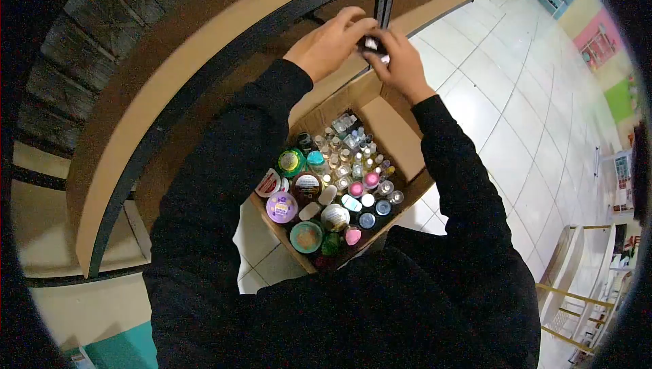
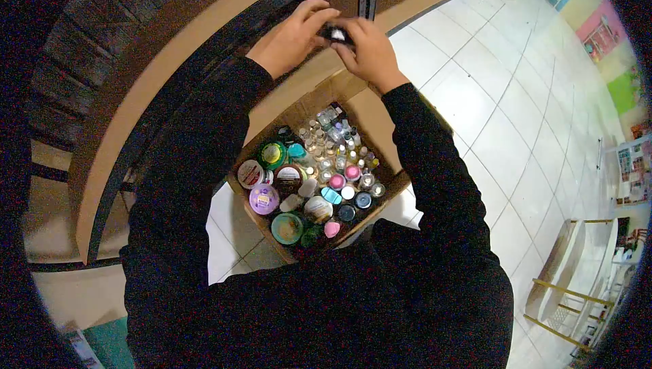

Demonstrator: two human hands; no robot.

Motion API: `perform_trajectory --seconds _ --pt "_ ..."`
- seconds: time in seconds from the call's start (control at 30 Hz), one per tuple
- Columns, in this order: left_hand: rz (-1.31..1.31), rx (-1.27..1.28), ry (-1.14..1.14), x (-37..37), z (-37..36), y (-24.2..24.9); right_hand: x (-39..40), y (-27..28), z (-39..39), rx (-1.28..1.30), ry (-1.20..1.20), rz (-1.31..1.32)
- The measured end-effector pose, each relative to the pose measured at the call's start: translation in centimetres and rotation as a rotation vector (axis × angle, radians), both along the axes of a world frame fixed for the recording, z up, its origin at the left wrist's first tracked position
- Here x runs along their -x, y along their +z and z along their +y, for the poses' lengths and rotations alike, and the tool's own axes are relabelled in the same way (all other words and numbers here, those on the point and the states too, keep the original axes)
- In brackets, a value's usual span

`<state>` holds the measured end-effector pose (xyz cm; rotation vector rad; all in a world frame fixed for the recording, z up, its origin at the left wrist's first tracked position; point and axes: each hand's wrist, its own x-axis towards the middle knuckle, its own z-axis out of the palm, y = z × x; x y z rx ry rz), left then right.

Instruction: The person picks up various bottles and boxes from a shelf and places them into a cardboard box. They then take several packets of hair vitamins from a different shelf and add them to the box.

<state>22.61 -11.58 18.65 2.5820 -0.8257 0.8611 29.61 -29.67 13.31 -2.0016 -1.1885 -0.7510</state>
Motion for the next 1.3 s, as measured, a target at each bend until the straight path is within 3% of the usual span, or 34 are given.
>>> perform_trajectory --seconds 0.17,0.27,0.4,0.53,0.67,0.87,1.0,1.1,1.17,1.23,1.3 --pt "-0.243 -0.365 0.417 -0.7 3.2 0.0 -1.6 -12.2 -1.0 0.233 -0.229 0.347" --pt "-0.194 -0.433 0.7 -1.0 4.9 0.1 -2.3 -18.2 -0.6 0.351 -0.35 0.614" --pt "-0.094 -0.474 0.745 -1.5 4.7 1.2 -2.0 -22.3 1.3 0.364 -0.508 0.751" --pt "-0.191 -0.362 0.714 -2.7 5.3 2.1 -2.1 -24.8 2.8 0.551 -0.454 0.786" --pt "-0.174 -0.317 0.69 -3.6 6.6 3.0 -2.8 -29.1 3.7 0.53 -0.48 0.814" --pt "-0.158 -0.256 0.615 -4.8 8.6 2.8 -2.9 -29.5 2.0 0.544 -0.356 0.944" --pt "0.009 -0.329 0.65 -5.3 9.0 4.3 -2.4 -27.8 1.1 0.53 -0.471 0.876" --pt "-0.218 -0.295 0.637 -5.7 8.9 5.1 -2.9 -25.6 0.1 0.463 -0.46 0.908" --pt "-0.345 -0.221 0.715 -6.9 9.5 5.1 -3.4 -24.6 -0.5 0.44 -0.439 0.898" --pt "-0.091 -0.103 0.926 -6.9 8.6 6.4 -4.0 -23.8 -1.1 0.431 -0.417 0.905" --pt "-0.126 -0.132 0.958 -8.3 10.5 5.2 -3.8 -22.7 -1.3 0.398 -0.409 0.86"
